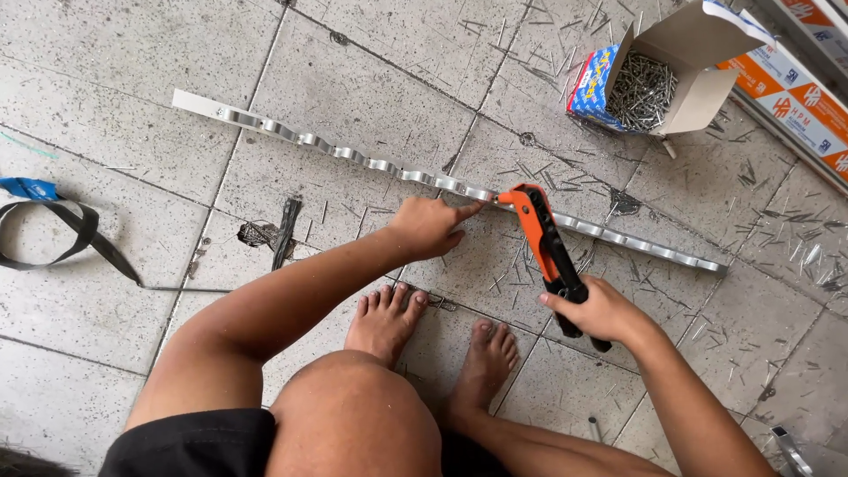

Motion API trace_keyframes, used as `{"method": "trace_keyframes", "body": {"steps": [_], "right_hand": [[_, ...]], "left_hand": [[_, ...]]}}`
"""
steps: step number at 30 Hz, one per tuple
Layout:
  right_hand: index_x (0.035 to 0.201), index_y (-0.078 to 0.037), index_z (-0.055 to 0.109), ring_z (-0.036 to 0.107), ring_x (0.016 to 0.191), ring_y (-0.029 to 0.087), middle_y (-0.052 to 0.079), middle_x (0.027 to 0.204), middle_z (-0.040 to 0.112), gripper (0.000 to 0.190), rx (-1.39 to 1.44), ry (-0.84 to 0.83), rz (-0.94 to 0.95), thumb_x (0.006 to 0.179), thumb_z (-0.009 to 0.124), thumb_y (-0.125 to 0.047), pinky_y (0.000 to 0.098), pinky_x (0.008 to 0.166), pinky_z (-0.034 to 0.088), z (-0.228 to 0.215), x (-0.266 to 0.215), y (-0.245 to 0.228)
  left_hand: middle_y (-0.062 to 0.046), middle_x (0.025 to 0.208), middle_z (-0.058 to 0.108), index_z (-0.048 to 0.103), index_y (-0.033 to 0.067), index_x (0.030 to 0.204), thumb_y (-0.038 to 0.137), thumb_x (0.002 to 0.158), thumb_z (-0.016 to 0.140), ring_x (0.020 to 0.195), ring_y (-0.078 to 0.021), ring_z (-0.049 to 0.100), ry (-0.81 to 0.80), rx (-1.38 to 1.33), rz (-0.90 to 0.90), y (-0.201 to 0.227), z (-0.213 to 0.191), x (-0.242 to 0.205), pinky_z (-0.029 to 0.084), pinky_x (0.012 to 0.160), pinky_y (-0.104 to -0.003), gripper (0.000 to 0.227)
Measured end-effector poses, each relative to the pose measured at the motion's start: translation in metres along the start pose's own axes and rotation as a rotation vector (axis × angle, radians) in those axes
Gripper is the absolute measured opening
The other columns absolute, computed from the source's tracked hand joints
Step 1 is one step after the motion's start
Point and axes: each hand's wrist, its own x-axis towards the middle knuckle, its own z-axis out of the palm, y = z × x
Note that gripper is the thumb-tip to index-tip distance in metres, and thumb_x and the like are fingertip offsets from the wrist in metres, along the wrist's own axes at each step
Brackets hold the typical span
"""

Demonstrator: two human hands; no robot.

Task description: The person sits on a tiled floor and uses a nail gun to attach nails to a long, wavy metal strip. They repeatedly pick up nails from a nearby box and drive them into the metal piece.

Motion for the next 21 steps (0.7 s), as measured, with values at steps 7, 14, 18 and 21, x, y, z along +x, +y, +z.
{"method": "trace_keyframes", "body": {"steps": [7,14,18,21], "right_hand": [[0.086,-0.018,0.073,0.073,0.077,0.024,0.003,0.070,0.070,0.039,-0.334,0.112,0.107,0.083,0.066,-0.056,0.0394,0.078,0.055,-0.011,-0.022,-0.025],[0.100,-0.012,0.073,0.076,0.094,0.036,0.015,0.084,0.076,0.057,-0.247,0.047,-0.008,0.091,0.051,-0.063,0.0480,0.087,0.057,-0.006,-0.019,-0.007],[0.115,0.012,0.067,0.065,0.114,0.053,0.042,0.113,0.067,0.073,0.436,-0.031,-0.225,0.102,0.032,-0.050,0.0616,0.097,0.053,0.019,-0.006,0.014],[0.123,0.009,0.061,0.072,0.104,0.036,0.026,0.110,0.072,0.077,0.904,-0.071,-0.239,0.104,0.026,-0.058,0.0514,0.089,0.059,0.049,0.021,0.056]], "left_hand": [[-0.007,0.077,0.072,0.040,0.0264,0.156,0.038,0.101,0.056,0.068,-0.0229,0.071,0.012,0.058,0.021,-0.002,0.010,0.003,0.059,0.063,-0.038,0.059],[-0.004,0.071,0.069,0.045,0.0238,0.153,0.035,0.103,0.053,0.057,-0.0155,0.065,-0.012,0.044,0.033,0.000,0.007,0.006,0.055,0.056,-0.030,0.052],[-0.004,0.071,0.068,0.044,0.0229,0.154,0.034,0.104,0.052,0.057,-0.0140,0.062,-0.015,0.012,0.008,0.003,-0.003,0.004,0.054,0.054,-0.028,0.052],[-0.004,0.071,0.068,0.044,0.0219,0.155,0.034,0.104,0.053,0.057,-0.0143,0.063,-0.022,0.027,0.015,0.003,-0.006,0.005,0.054,0.054,-0.028,0.053]]}}
